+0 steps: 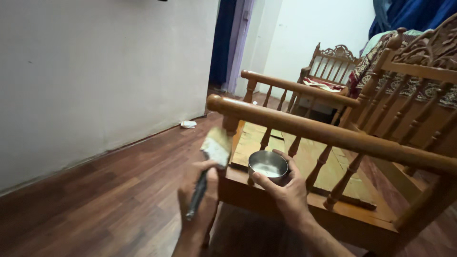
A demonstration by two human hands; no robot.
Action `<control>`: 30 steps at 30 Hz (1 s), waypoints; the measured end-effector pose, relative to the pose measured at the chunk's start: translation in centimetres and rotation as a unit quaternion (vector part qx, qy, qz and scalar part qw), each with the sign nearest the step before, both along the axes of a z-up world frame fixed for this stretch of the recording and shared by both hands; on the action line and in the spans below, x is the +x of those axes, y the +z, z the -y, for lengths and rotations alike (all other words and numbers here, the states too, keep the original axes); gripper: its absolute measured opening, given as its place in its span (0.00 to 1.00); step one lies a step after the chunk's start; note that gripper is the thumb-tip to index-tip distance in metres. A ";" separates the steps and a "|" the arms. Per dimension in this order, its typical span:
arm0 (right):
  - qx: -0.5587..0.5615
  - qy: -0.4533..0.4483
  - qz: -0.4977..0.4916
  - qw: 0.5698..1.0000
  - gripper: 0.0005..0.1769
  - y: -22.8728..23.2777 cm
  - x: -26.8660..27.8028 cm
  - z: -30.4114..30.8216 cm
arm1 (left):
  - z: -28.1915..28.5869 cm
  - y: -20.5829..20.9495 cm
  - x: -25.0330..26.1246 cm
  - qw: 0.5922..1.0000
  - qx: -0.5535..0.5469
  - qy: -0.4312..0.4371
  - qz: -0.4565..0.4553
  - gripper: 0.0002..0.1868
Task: The person applies a clear coating to the wooden surfaces of a chair using a paintbrush and a small metal cup of liquid.
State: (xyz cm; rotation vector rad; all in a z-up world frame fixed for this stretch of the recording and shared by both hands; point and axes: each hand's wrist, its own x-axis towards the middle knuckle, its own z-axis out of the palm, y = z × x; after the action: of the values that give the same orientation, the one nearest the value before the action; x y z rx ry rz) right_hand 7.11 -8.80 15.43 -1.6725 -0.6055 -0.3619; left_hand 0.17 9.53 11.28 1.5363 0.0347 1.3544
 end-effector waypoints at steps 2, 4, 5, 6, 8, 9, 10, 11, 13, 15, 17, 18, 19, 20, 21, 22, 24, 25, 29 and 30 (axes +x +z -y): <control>-0.012 -0.005 0.008 1.000 0.51 0.2 0.0 0.1 | 0.6 0.9 0.0 0.999 0.009 -0.038 -0.008 0.09; -0.019 -0.011 0.007 1.000 0.52 0.1 -0.1 0.4 | 0.4 1.3 -0.8 0.996 0.031 -0.001 -0.086 0.07; -0.021 -0.012 0.007 1.000 0.52 0.2 0.0 0.5 | 0.2 1.8 -1.0 0.991 0.042 0.020 -0.122 0.07; -0.022 -0.013 0.006 1.000 0.53 0.3 0.2 0.5 | 0.2 2.2 -1.1 0.994 0.052 0.029 -0.097 0.07; -0.025 -0.025 0.006 0.999 0.54 0.3 0.4 0.6 | 0.2 2.6 -2.0 0.995 0.071 0.047 -0.052 0.07; -0.027 -0.030 0.004 0.999 0.55 0.3 0.5 0.7 | 0.4 3.0 -1.9 0.993 0.103 0.045 -0.030 0.08; -0.029 -0.032 0.003 0.999 0.55 0.2 0.6 0.8 | 0.8 3.5 -1.5 0.990 0.135 0.043 -0.009 0.08; -0.030 -0.034 0.003 0.999 0.55 0.3 0.6 0.8 | 0.8 3.8 -1.3 0.985 0.168 0.041 0.013 0.09; -0.027 -0.034 0.003 0.999 0.55 0.5 0.4 0.8 | 0.5 4.3 -1.1 0.967 0.231 0.027 -0.109 0.10; -0.016 -0.031 0.005 0.999 0.55 1.0 0.3 0.9 | 0.5 4.4 -1.2 0.948 0.267 0.024 -0.171 0.10; -0.001 -0.020 -0.008 1.000 0.54 1.3 0.0 1.2 | 0.7 4.0 -1.7 0.944 0.278 0.032 -0.177 0.08; 0.006 -0.014 -0.017 1.000 0.54 1.3 -0.1 1.3 | 0.7 4.0 -1.8 0.949 0.289 0.046 -0.118 0.11; 0.003 -0.018 -0.014 1.000 0.53 1.3 -0.1 1.4 | 0.9 4.0 -1.9 0.950 0.300 0.059 -0.060 0.13; 0.001 -0.023 -0.012 1.000 0.53 1.3 0.0 1.5 | 1.0 4.0 -1.9 0.948 0.309 0.072 -0.002 0.15; 0.000 -0.029 -0.009 1.000 0.53 1.3 -0.1 1.7 | 1.0 4.2 -1.7 0.946 0.312 0.080 -0.040 0.14; -0.006 -0.044 -0.023 0.999 0.53 1.3 -0.2 1.8 | 0.8 4.5 -1.4 0.942 0.315 0.088 -0.078 0.13; -0.016 -0.073 -0.050 0.996 0.53 1.8 -0.4 1.9 | 0.8 4.8 -1.5 0.938 0.308 0.095 -0.127 0.11; -0.001 -0.054 -0.038 0.998 0.52 2.2 -0.4 2.0 | 0.9 4.9 -1.7 0.940 0.298 0.095 -0.135 0.10; 0.029 -0.025 -0.022 0.999 0.49 2.5 -1.2 2.5 | 2.6 5.2 -2.0 0.963 0.247 0.108 -0.016 0.09; 0.030 -0.029 -0.024 0.999 0.49 2.5 -1.1 2.7 | 3.0 5.5 -2.0 0.964 0.248 0.094 -0.022 0.09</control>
State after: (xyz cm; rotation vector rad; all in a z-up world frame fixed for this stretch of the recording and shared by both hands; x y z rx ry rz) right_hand 6.00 -11.47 17.98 -1.6388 -0.5067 -0.3774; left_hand -1.78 6.54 16.76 2.0209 -0.1459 1.5559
